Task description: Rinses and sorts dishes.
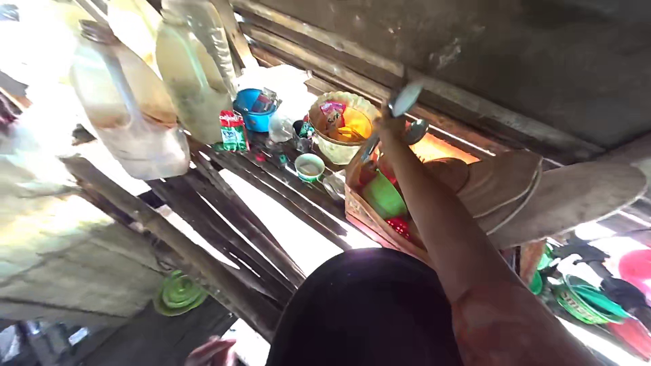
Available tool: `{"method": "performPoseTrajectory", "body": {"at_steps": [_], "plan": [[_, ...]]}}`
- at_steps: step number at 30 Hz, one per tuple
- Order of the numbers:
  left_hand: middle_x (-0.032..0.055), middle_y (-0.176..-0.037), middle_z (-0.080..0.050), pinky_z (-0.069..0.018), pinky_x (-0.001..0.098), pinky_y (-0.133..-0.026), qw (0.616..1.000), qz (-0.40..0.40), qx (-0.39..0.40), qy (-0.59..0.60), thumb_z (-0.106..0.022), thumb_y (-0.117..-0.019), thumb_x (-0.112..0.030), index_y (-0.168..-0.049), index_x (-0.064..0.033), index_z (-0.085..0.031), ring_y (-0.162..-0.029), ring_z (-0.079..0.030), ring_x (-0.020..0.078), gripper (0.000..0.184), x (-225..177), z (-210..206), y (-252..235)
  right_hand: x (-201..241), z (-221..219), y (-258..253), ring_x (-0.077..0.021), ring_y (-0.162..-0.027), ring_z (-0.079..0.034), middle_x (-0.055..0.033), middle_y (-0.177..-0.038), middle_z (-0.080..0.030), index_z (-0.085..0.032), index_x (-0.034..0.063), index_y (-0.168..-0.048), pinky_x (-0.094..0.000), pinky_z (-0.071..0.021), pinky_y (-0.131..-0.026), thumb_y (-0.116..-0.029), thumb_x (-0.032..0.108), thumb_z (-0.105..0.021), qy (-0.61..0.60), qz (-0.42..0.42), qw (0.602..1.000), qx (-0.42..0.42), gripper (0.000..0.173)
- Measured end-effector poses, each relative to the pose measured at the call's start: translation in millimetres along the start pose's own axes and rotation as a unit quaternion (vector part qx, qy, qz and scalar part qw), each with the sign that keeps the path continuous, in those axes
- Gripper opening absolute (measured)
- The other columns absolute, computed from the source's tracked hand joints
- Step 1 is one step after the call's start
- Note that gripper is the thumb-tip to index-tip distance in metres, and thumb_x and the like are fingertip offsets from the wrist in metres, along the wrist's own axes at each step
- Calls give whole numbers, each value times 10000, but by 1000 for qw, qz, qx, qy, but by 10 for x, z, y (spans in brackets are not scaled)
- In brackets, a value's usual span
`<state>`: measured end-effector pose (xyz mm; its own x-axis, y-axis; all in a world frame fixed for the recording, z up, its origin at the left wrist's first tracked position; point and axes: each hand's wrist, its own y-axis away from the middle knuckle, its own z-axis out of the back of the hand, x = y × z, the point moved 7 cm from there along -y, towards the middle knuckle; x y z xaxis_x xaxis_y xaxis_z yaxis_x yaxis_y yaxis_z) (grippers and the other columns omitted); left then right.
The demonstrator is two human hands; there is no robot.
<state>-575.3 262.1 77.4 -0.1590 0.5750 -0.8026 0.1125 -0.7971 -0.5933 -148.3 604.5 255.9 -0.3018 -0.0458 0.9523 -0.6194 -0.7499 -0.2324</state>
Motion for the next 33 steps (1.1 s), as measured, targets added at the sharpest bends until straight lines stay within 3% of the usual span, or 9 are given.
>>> {"method": "performPoseTrajectory", "body": {"at_steps": [3,6,9,14,17,21,24,28,33], "plan": [[-180,-1117,-682,-523,144,-806,999,-42,25,-10,-539,-1043,-289,-1182,-277,-683,-928,-624,-62,201,130,-468,-430,46,107,-116,-335,-1216,-632,-245,-1272,-654,-568,-75,-1334,-488,-470,-1061,-1074,482,-468,237,7,972,3,623],[-112,-1038,-700,-532,128,-760,999,-43,11,17,-542,-1024,-215,-1112,-178,-691,-869,-632,-59,177,413,-837,-593,72,299,-178,-424,-1318,-553,-286,-1336,-618,-607,-47,-1318,-578,-400,-1103,-1063,545,-435,393,13,920,-1,667],[43,-935,-714,-515,122,-782,998,39,31,-37,-557,-929,-93,-1037,44,-691,-836,-628,-48,220,688,-1098,-581,98,368,-204,-408,-1325,-550,-272,-1373,-594,-577,-30,-1359,-550,-426,-1091,-1087,503,-401,409,-17,912,-17,624],[52,-887,-703,-507,99,-748,997,56,31,-34,-559,-892,-63,-993,75,-687,-796,-616,-59,213,678,-1156,-583,87,45,-106,-385,-1344,-538,-265,-1414,-566,-494,-68,-1419,-526,-426,-1101,-1094,317,-466,419,-42,907,-5,505],[-11,-917,-706,-511,104,-728,998,61,13,15,-537,-918,-67,-1004,43,-673,-809,-616,-71,195,700,-1088,-585,-142,-264,-87,-390,-1314,-551,-286,-1400,-543,-415,-104,-1431,-508,-455,-1073,-983,85,-589,416,-34,909,0,517],[-15,-900,-700,-480,91,-687,997,77,-1,25,-500,-903,-46,-979,64,-661,-784,-594,-84,209,681,-1049,-608,-339,-485,-18,-413,-1382,-478,-289,-1525,-424,-402,-86,-1481,-529,-435,-1100,-1033,277,-593,426,-25,903,56,608],[-27,-902,-700,-485,92,-691,996,86,0,40,-507,-905,-64,-987,52,-661,-792,-600,-86,210,698,-1065,-596,-324,-440,-47,-386,-1377,-500,-269,-1477,-506,-496,-72,-1428,-515,-406,-1126,-1066,357,-529,397,-37,914,68,562],[-46,-881,-690,-477,95,-661,994,97,9,52,-525,-911,-92,-989,12,-671,-764,-591,-77,195,724,-1081,-584,-392,-368,-146,-350,-1380,-503,-247,-1457,-533,-506,-59,-1424,-472,-405,-1137,-1075,334,-517,326,-96,941,-13,526],[-12,-876,-699,-518,119,-674,992,107,21,63,-553,-898,-89,-1001,23,-680,-770,-624,-43,198,774,-1093,-553,-368,-275,-220,-261,-1414,-483,-210,-1506,-484,-365,-61,-1500,-345,-422,-1136,-1036,72,-478,293,-97,935,-177,496]]}}
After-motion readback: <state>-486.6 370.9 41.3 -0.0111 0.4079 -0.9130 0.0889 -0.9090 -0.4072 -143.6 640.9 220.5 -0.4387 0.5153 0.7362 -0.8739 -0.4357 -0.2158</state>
